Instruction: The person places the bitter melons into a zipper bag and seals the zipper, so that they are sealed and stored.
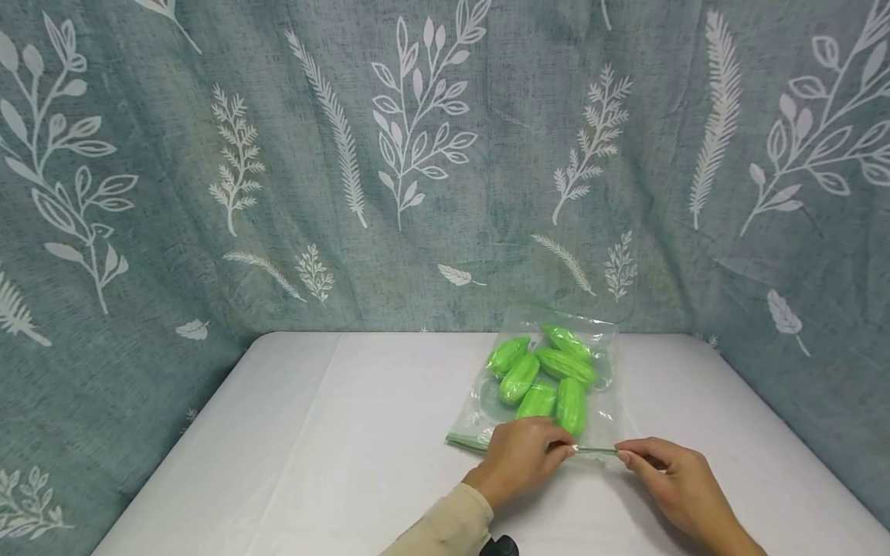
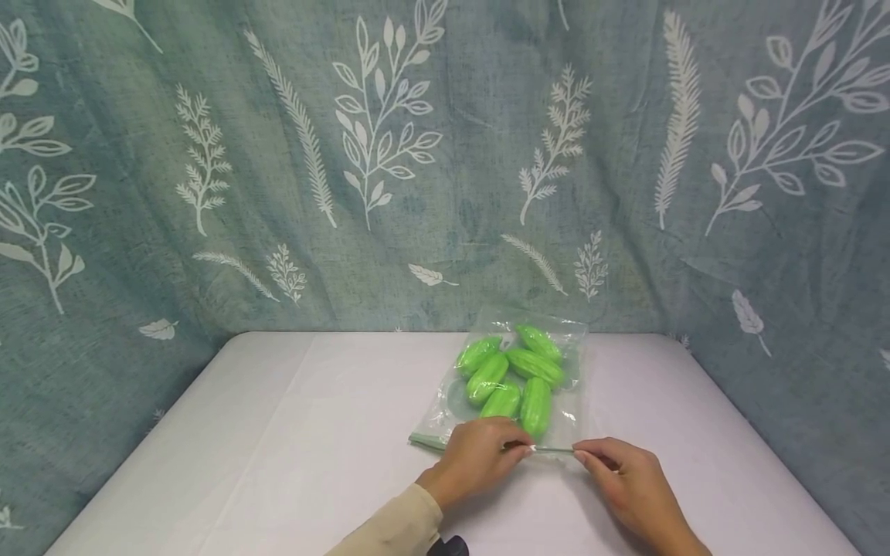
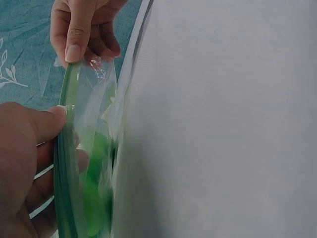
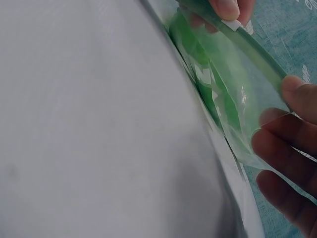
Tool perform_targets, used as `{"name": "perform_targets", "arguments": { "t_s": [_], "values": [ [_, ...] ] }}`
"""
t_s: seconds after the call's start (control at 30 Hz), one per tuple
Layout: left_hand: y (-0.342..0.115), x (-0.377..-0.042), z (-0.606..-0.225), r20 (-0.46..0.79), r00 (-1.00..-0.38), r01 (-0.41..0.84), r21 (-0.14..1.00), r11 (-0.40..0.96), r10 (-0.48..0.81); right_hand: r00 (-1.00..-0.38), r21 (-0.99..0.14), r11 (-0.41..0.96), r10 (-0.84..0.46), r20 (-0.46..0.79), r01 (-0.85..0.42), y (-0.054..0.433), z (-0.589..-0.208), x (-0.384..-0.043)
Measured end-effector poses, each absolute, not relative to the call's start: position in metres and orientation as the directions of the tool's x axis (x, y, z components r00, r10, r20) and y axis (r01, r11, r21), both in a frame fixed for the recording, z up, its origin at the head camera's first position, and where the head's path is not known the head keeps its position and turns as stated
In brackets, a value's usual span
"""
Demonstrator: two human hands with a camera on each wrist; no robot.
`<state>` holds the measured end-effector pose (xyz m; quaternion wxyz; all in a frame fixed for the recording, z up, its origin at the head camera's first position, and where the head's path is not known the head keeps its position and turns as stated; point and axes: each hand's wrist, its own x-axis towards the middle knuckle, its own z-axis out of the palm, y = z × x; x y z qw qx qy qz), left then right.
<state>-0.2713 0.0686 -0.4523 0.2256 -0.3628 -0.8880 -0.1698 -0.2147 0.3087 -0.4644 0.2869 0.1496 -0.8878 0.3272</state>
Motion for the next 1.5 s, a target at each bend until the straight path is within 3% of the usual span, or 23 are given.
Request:
{"name": "perform_targets", "arguments": {
  "t_s": [0.3, 0.63, 0.97, 1.5],
  "values": [
    [0.059, -0.273, -0.454, 0.552, -0.615, 0.739, 0.154, 0.656, 0.563, -0.788, -0.486, 0.749, -0.078, 0.611, -0.450, 0.309, -0.465, -0.215],
    [0.052, -0.277, -0.454, 0.529, -0.640, 0.726, 0.176, 0.665, 0.558, -0.802, -0.490, 0.764, -0.059, 0.595, -0.420, 0.310, -0.463, -0.214],
    [0.050, -0.277, -0.449, 0.507, -0.642, 0.731, 0.182, 0.657, 0.574, -0.828, -0.557, 0.712, -0.061, 0.558, -0.428, 0.304, -0.464, -0.214],
    [0.042, -0.279, -0.454, 0.512, -0.629, 0.741, 0.165, 0.651, 0.585, -0.749, -0.455, 0.718, -0.138, 0.648, -0.526, 0.302, -0.463, -0.216]
  ]
}}
